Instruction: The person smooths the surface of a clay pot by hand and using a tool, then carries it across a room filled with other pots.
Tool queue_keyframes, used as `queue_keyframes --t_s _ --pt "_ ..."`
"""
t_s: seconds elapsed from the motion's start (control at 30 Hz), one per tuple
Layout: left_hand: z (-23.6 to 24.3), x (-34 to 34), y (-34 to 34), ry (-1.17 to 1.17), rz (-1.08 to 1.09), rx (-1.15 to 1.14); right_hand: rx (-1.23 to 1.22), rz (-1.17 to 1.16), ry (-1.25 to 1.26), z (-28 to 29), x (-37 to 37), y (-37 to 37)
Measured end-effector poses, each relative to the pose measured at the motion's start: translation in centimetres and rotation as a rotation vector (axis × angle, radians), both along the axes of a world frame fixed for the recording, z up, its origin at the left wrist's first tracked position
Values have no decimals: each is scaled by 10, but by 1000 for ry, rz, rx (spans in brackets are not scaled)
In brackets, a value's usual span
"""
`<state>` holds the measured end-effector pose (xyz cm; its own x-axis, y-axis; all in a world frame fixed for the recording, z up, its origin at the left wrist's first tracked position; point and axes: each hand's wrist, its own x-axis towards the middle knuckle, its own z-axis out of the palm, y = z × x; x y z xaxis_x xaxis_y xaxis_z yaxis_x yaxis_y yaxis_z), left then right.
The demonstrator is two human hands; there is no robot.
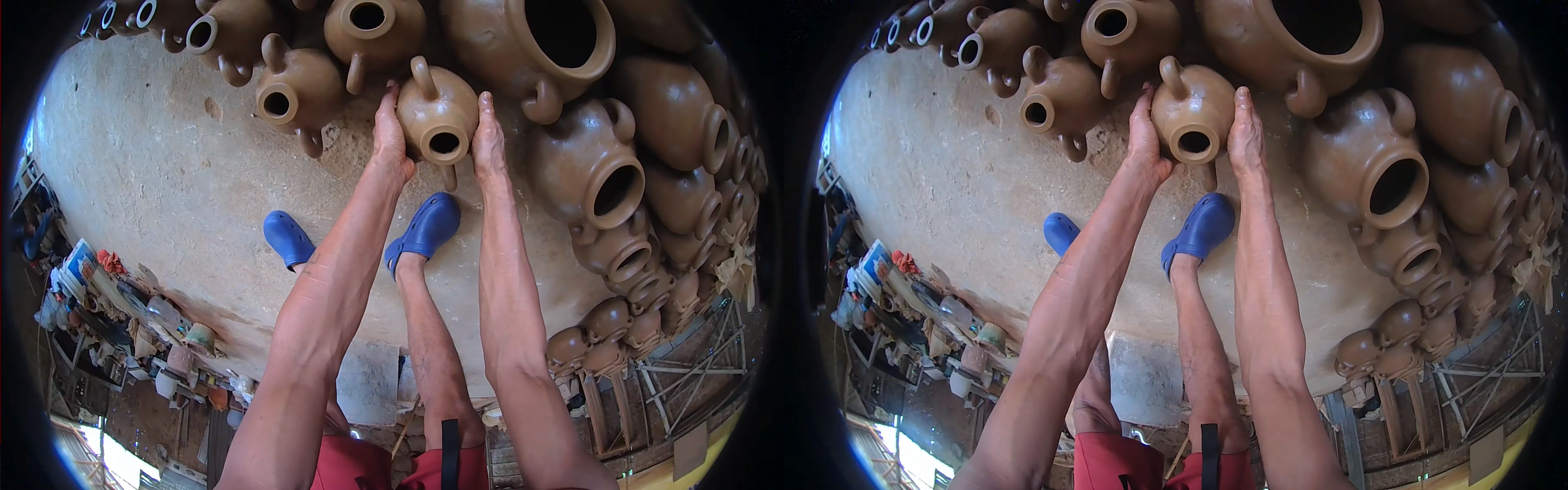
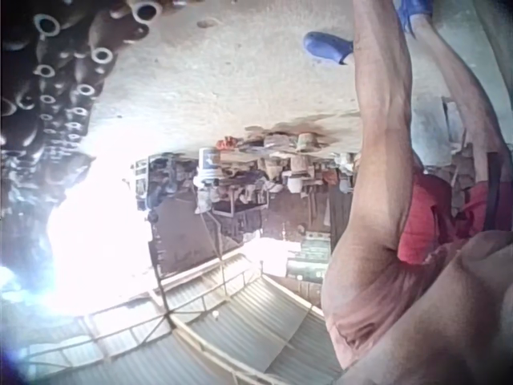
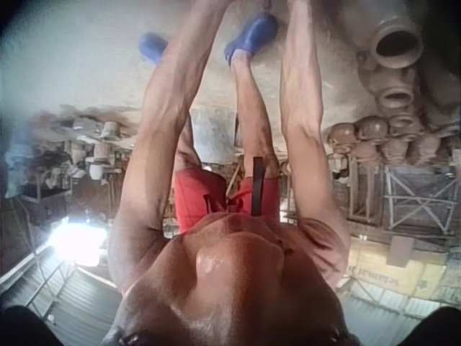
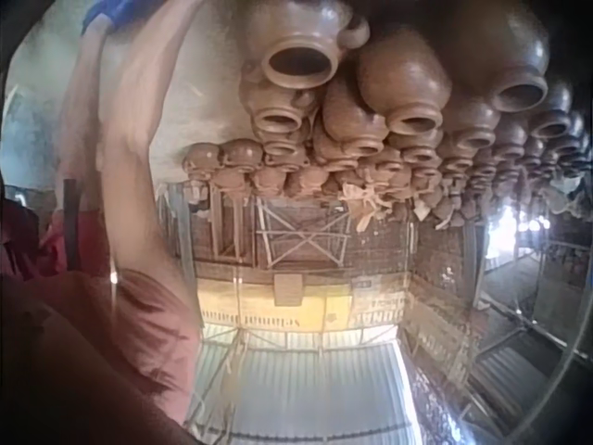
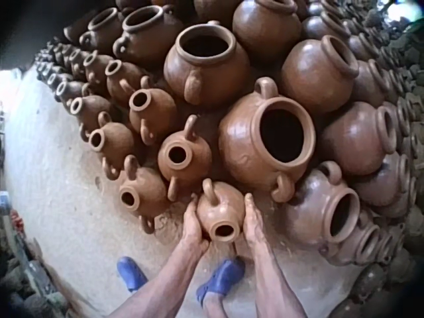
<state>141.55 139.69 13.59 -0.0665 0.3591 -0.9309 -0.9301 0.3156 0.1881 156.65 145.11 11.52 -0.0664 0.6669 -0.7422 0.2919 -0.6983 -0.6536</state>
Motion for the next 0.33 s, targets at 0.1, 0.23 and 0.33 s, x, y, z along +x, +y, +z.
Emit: queue_keyframes --t_s 0.1,0.23,0.33 --pt "-3 -5 1 56 -26 -6 2 19 10 4 -10 3" --pt "3 -3 6 47 -45 -33 -18 -21 59 10 -14 11" --pt "2 -5 7 5 -13 -38 -28 32 50 13 -15 13"
